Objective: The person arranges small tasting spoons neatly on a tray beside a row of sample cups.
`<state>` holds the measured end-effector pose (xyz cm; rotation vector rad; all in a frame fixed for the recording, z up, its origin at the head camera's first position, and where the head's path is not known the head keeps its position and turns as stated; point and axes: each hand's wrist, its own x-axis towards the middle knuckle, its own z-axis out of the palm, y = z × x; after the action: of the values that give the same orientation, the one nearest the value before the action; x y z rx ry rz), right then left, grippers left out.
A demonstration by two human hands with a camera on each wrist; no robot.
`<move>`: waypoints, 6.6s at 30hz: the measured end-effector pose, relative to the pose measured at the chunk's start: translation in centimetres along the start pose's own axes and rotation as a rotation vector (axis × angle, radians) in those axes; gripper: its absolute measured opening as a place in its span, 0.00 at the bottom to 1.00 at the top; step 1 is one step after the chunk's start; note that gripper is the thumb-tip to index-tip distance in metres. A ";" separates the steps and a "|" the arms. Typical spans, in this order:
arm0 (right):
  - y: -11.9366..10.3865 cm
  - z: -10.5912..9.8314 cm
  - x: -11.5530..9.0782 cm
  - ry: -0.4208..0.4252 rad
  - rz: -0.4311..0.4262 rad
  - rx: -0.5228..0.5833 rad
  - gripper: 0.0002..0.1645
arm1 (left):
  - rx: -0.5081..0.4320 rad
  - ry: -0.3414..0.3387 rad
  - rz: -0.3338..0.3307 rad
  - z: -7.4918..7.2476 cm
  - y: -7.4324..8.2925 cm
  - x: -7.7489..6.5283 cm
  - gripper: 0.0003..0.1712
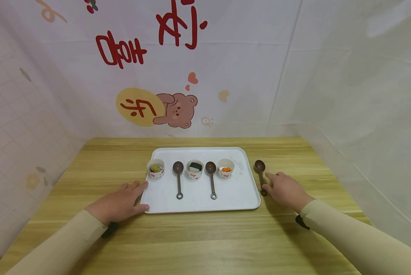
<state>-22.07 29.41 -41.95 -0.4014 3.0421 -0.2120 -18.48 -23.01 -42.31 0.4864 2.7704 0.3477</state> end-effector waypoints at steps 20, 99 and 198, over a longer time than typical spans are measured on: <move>0.1 0.4 0.0 -0.021 -0.013 -0.033 0.27 | -0.017 -0.005 0.000 -0.3 0.4 -0.2 0.52; -0.9 1.0 0.9 -0.009 0.001 0.000 0.15 | -0.002 -0.002 0.002 -0.1 0.2 0.0 0.54; -5.2 1.0 1.3 -0.057 0.085 0.279 0.05 | -0.019 -0.005 -0.004 -0.1 0.1 0.1 0.53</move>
<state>-21.87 23.95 -42.23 -0.2526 2.9059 -0.5995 -18.52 -22.91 -42.24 0.4765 2.7609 0.3706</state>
